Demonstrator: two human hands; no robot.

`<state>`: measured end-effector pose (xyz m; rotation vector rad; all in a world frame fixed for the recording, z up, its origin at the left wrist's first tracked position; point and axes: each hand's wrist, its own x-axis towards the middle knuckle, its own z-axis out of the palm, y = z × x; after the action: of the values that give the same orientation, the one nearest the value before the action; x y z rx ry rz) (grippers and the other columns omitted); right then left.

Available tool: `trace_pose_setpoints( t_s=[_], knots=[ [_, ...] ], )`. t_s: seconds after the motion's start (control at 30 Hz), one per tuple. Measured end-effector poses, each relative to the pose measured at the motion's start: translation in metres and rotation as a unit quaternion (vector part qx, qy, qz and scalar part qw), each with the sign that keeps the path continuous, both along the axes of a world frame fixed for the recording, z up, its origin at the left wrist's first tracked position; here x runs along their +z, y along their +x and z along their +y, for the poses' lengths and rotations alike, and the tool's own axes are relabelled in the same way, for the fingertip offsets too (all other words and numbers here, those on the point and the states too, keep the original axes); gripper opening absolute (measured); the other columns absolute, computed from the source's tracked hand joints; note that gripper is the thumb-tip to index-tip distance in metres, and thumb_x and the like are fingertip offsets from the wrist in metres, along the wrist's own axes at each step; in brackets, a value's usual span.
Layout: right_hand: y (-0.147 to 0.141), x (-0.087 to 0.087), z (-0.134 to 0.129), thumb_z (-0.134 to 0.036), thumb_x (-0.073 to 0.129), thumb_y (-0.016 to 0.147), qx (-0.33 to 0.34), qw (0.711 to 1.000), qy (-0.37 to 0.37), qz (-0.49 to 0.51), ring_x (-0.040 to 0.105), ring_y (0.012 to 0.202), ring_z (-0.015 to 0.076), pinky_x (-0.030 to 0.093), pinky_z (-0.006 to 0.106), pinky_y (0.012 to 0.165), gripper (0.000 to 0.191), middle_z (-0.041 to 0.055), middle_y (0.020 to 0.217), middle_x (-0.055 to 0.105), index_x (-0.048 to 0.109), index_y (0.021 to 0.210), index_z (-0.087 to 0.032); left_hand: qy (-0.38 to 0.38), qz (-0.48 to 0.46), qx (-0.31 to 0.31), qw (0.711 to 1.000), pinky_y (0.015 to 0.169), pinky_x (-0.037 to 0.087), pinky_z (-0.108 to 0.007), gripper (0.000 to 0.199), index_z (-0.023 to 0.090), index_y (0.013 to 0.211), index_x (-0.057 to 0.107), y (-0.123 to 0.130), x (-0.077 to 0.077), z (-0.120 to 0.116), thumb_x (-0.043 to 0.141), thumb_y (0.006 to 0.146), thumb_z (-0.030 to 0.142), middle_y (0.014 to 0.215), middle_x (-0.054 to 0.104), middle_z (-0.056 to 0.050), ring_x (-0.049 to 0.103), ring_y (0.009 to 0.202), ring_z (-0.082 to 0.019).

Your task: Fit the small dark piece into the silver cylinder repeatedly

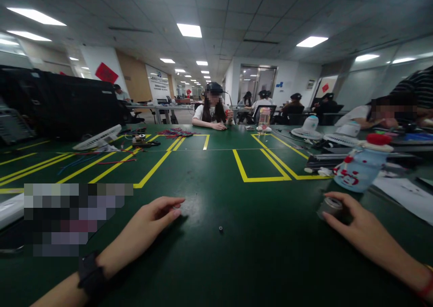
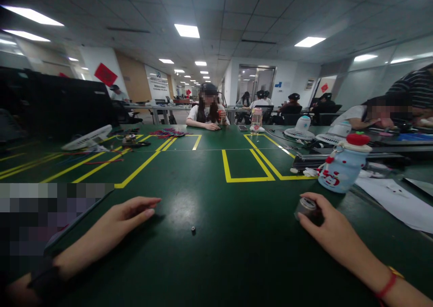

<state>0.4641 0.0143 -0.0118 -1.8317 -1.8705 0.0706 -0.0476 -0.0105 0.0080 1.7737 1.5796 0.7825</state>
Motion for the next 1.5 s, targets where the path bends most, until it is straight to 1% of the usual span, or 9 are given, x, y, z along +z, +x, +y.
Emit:
trace_pose_setpoints(
  t_s=[0.1,0.2,0.37,0.47,0.57,0.73,0.9,1.3,1.5],
  knots=[
    [-0.011,0.005,-0.005,-0.063,0.060,0.067,-0.009,0.987,0.131,-0.090,0.053,0.106,0.0322,0.043,0.047,0.086,0.075,0.0133,0.118,0.055,0.046,0.125,-0.018,0.004,-0.003,-0.007,1.000,0.086,0.048,-0.037,0.040,0.028,0.119,0.058,0.006,0.001,-0.001,0.051,0.087,0.050,0.109,0.065,-0.003,0.062,0.100,-0.025],
    [-0.076,0.019,-0.015,-0.054,0.061,0.073,0.110,0.959,0.218,-0.147,0.042,0.119,0.0307,0.030,0.049,0.097,0.061,0.0092,0.127,0.049,0.049,0.124,-0.024,0.011,-0.002,-0.002,1.000,0.085,0.048,-0.037,0.040,0.027,0.118,0.059,0.011,0.003,-0.002,0.051,0.087,0.051,0.108,0.066,-0.003,0.062,0.098,-0.025],
    [-0.208,0.025,-0.024,-0.044,0.056,0.084,0.333,0.939,0.060,-0.068,0.044,0.112,0.0211,0.031,0.040,0.092,0.032,0.0004,0.123,0.053,0.058,0.114,-0.035,0.018,0.006,0.004,1.000,0.086,0.047,-0.037,0.038,0.027,0.115,0.060,0.009,0.001,-0.003,0.051,0.087,0.051,0.108,0.066,-0.003,0.062,0.099,-0.025],
    [-0.233,0.025,-0.019,-0.037,0.052,0.088,0.361,0.932,0.026,-0.034,0.048,0.102,0.0169,0.030,0.037,0.087,0.015,-0.0016,0.105,0.060,0.064,0.093,-0.031,0.025,0.013,0.003,1.000,0.088,0.046,-0.036,0.037,0.027,0.113,0.061,0.008,0.001,-0.004,0.052,0.086,0.050,0.108,0.066,-0.003,0.061,0.100,-0.024],
    [-0.202,0.036,-0.011,-0.032,0.046,0.091,0.313,0.947,0.066,-0.037,0.051,0.096,0.0148,0.030,0.035,0.086,0.017,-0.0009,0.097,0.062,0.062,0.094,-0.027,0.023,0.018,-0.005,1.000,0.087,0.047,-0.036,0.036,0.026,0.112,0.062,0.009,0.002,-0.005,0.051,0.087,0.050,0.108,0.065,-0.003,0.061,0.099,-0.024],
    [-0.079,0.057,0.002,-0.044,0.044,0.088,0.124,0.959,0.210,-0.144,0.052,0.100,0.0217,0.031,0.040,0.089,0.029,0.0052,0.101,0.062,0.062,0.097,-0.022,0.023,0.026,-0.004,0.999,0.085,0.047,-0.036,0.037,0.025,0.109,0.063,0.015,0.005,-0.005,0.050,0.086,0.051,0.106,0.065,-0.003,0.061,0.097,-0.024],
    [0.012,0.047,0.011,-0.049,0.044,0.083,0.067,0.967,0.151,-0.197,0.055,0.089,0.0226,0.039,0.038,0.082,0.036,0.0076,0.091,0.064,0.066,0.085,-0.020,0.018,0.020,-0.011,1.000,0.083,0.047,-0.035,0.037,0.026,0.109,0.063,0.016,0.005,-0.006,0.051,0.086,0.051,0.105,0.065,-0.003,0.061,0.096,-0.024],
    [0.010,0.051,0.005,-0.050,0.037,0.084,0.075,0.944,0.224,-0.231,0.054,0.093,0.0252,0.037,0.043,0.084,0.042,0.0079,0.092,0.065,0.068,0.082,-0.022,0.019,0.031,-0.008,0.999,0.086,0.047,-0.037,0.037,0.026,0.108,0.065,0.016,0.009,-0.007,0.050,0.086,0.051,0.105,0.067,-0.003,0.061,0.098,-0.026],
    [0.008,0.050,0.005,-0.044,0.048,0.081,0.082,0.966,0.144,-0.201,0.057,0.092,0.0258,0.039,0.045,0.084,0.030,0.0092,0.095,0.067,0.072,0.081,-0.025,0.020,0.028,-0.009,0.999,0.085,0.047,-0.038,0.036,0.027,0.108,0.065,0.015,0.009,-0.008,0.050,0.085,0.050,0.105,0.067,-0.003,0.061,0.098,-0.027]
  ],
)
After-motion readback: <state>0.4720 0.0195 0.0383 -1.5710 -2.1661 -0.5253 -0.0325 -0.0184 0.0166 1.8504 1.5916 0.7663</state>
